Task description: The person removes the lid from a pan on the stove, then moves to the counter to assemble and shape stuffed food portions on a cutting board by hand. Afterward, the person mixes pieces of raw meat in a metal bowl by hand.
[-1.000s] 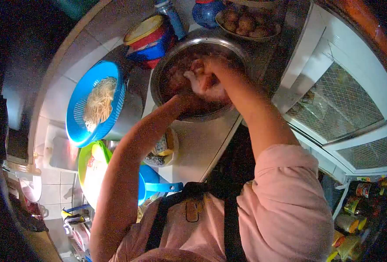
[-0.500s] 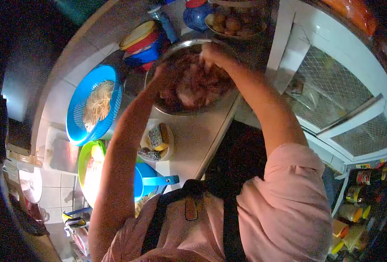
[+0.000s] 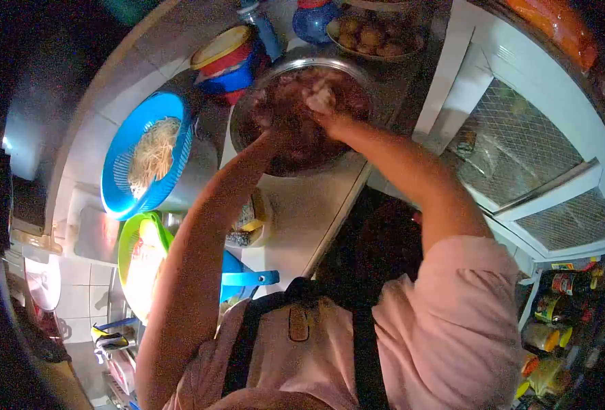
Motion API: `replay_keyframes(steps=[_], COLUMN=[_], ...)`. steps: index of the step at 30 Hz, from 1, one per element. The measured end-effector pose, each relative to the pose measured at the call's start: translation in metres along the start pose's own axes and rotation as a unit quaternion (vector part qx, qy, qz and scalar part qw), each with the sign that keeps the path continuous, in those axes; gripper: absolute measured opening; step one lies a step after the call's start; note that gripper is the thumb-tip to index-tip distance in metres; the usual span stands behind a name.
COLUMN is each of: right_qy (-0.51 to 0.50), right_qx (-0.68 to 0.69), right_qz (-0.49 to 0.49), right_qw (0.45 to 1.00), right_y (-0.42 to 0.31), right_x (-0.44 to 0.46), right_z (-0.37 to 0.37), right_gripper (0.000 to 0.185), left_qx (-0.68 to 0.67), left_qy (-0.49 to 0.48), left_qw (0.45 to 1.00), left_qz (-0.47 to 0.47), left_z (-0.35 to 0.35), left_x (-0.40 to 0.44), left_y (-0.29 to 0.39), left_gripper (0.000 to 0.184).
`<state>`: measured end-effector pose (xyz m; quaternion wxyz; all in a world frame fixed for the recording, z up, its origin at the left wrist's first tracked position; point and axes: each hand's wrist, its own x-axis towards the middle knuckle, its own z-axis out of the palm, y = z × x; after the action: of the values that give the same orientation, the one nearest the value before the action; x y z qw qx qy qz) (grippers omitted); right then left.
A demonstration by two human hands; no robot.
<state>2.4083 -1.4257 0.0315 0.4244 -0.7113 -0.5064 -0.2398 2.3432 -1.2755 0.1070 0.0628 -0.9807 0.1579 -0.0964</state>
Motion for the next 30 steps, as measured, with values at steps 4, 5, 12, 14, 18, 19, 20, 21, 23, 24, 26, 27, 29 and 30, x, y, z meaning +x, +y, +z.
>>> replay_keyframes(steps=[4,5,12,14,18,19,20,21,23,24,26,27,29,30], right_qy=[-0.375,-0.305,-0.189,-0.261,-0.316,-0.32,-0.324,-0.324,-0.288,-0.289,-0.286,-0.284,-0.46,-0.458], right_qx=[-0.125,-0.1,-0.119,-0.197,-0.066,-0.078,-0.091,-0.092,-0.086,-0.087,-0.25,-0.253,-0.307,-0.308], right_qz=[0.364,0.333,0.252,0.235,0.293,0.255,0.217,0.217,0.166,0.166,0.303,0.303,0.294,0.295], right_qw=[0.843,0.887,0.942,0.915,0.9,0.909,0.916,0.916,0.939,0.939,0.874,0.874,0.78,0.78], right_y=[-0.054,-0.027,-0.041,-0.052,-0.054,-0.043,-0.028,0.006,0.08,0.056,-0.027,-0.027,-0.024,-0.023], right_x=[0.057,0.042,0.097,0.113,0.122,0.116,0.108,0.091,0.057,0.06,0.072,0.074,0.077,0.075], right_z=[-0.036,-0.021,-0.058,-0.067,-0.072,-0.072,-0.072,-0.058,-0.02,-0.022,-0.03,-0.027,-0.021,-0.023], right_gripper=[0.065,0.06,0.011,0.013,0.02,0.026,0.031,0.031,0.04,0.04,0.044,0.044,0.042,0.042], left_qx=[-0.028,-0.027,-0.639,-0.425,-0.344,-0.344,-0.345,-0.347,-0.118,0.122,0.085,0.049,-0.009,-0.068], left_qy=[-0.082,-0.081,-0.029,-0.074,0.009,0.009,0.017,0.025,0.099,0.166,0.19,0.214,0.186,0.154], left_qw=[0.991,0.99,0.763,0.899,0.918,0.918,0.917,0.916,0.983,0.978,0.978,0.976,0.982,0.984], left_qz=[-0.106,-0.108,-0.092,-0.072,-0.199,-0.199,-0.2,-0.201,-0.096,0.016,0.0,-0.019,-0.04,-0.062], left_z=[0.035,0.031,0.048,0.002,0.0,0.006,0.012,0.016,0.021,0.023,0.023,0.022,0.045,0.058], left_x=[0.013,0.012,0.03,0.026,0.001,-0.004,-0.008,-0.01,-0.008,-0.006,-0.006,-0.002,0.016,0.023], left_y=[0.039,0.036,-0.057,-0.067,-0.087,-0.083,-0.075,-0.067,-0.046,-0.039,-0.034,-0.033,-0.045,-0.051], left_gripper=[0.03,0.03,0.028,0.031,0.036,0.036,0.039,0.042,0.045,0.049,0.05,0.052,0.058,0.066])
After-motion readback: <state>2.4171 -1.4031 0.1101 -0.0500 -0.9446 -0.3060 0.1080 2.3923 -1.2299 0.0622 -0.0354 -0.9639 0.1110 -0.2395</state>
